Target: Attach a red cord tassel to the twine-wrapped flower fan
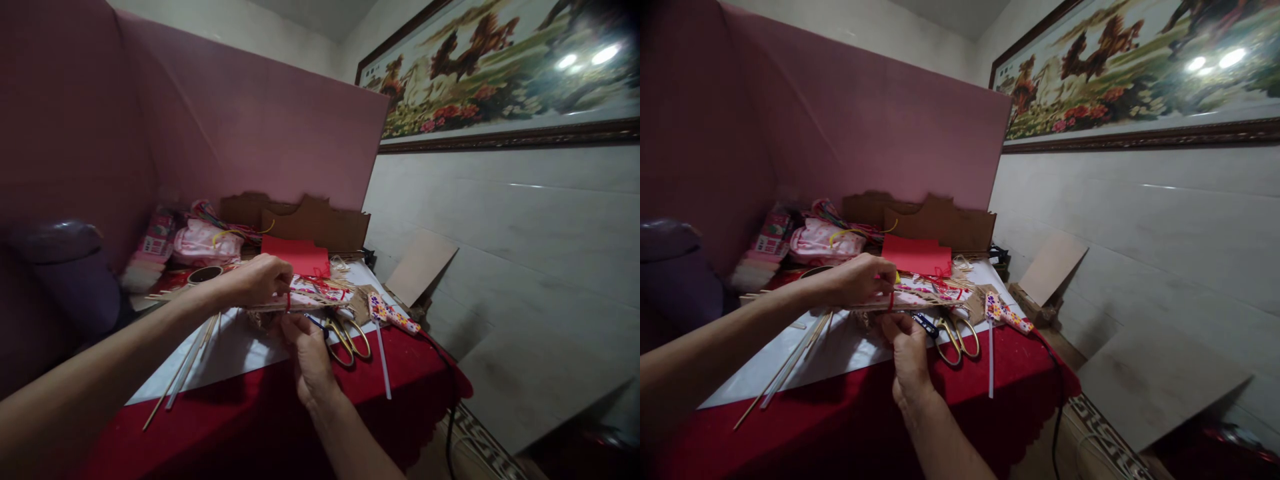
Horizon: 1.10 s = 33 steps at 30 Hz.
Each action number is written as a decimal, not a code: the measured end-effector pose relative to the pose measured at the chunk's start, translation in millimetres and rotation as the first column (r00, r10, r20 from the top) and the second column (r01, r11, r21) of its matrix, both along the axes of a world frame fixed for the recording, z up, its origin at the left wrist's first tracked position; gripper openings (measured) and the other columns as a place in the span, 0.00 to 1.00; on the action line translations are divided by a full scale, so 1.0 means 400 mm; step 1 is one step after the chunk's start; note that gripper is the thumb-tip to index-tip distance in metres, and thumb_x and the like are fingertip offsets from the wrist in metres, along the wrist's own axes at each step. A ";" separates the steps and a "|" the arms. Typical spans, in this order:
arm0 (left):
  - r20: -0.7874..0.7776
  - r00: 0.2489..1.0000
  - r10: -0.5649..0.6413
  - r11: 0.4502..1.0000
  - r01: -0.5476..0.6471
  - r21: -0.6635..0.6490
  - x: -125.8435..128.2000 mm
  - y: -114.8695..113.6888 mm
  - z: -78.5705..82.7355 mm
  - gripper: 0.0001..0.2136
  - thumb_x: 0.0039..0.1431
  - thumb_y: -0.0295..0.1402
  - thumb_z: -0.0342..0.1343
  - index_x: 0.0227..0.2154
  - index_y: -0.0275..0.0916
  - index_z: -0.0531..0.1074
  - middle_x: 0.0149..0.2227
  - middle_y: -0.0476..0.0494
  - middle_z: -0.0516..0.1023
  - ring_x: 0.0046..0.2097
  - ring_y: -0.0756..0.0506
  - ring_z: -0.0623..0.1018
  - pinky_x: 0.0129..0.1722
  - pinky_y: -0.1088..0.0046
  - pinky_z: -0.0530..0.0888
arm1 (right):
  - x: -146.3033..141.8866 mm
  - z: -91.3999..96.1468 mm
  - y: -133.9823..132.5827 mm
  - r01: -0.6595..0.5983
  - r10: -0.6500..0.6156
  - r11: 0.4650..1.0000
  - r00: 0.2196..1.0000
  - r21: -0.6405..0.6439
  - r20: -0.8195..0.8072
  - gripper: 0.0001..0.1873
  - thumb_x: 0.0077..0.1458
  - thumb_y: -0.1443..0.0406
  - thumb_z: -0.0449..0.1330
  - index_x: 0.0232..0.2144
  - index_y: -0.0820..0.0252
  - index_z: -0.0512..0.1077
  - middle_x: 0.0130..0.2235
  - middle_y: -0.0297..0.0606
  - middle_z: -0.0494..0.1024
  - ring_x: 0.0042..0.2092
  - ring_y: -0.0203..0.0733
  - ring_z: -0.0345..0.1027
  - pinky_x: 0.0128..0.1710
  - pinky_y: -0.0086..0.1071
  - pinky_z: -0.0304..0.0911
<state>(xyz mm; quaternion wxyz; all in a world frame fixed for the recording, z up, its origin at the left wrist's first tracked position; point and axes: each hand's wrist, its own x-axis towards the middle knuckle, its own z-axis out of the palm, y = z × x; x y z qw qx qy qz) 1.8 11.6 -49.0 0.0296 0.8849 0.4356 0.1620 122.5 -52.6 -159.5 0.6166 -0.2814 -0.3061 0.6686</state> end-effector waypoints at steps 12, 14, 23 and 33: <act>-0.028 0.999 -0.026 0.998 0.028 0.048 -0.010 0.011 -0.013 0.04 0.46 0.31 0.53 0.23 0.37 0.72 0.22 0.48 0.74 0.24 0.50 0.69 0.24 0.75 0.60 | 0.004 0.004 0.005 -0.023 0.024 1.000 0.999 -0.020 0.021 0.07 0.37 0.63 0.70 0.22 0.60 0.77 0.23 0.33 0.78 0.26 0.35 0.64 0.31 0.29 0.58; -0.029 0.999 -0.013 0.999 0.014 0.044 -0.011 0.010 -0.014 0.04 0.46 0.31 0.53 0.23 0.38 0.72 0.22 0.48 0.75 0.25 0.50 0.69 0.25 0.75 0.60 | 0.005 0.002 0.009 -0.032 0.032 0.999 0.999 -0.007 0.018 0.08 0.37 0.62 0.70 0.22 0.60 0.77 0.23 0.33 0.78 0.26 0.36 0.65 0.32 0.30 0.60; -0.029 0.999 0.021 0.998 -0.019 0.064 -0.008 -0.014 -0.003 0.05 0.47 0.31 0.53 0.23 0.39 0.73 0.22 0.47 0.75 0.25 0.48 0.71 0.27 0.74 0.63 | 0.012 -0.001 0.007 -0.121 0.116 0.990 0.990 0.068 0.075 0.15 0.42 0.61 0.67 0.34 0.63 0.77 0.32 0.39 0.81 0.37 0.45 0.73 0.45 0.37 0.63; 0.017 0.999 -0.040 0.992 0.038 0.117 -0.018 -0.016 -0.006 0.07 0.50 0.28 0.53 0.23 0.39 0.76 0.26 0.44 0.76 0.30 0.47 0.73 0.32 0.73 0.65 | 0.096 -0.029 -0.059 0.146 -0.390 0.908 0.641 0.393 0.662 0.14 0.55 0.61 0.57 0.41 0.62 0.74 0.43 0.45 0.78 0.45 0.49 0.70 0.47 0.40 0.63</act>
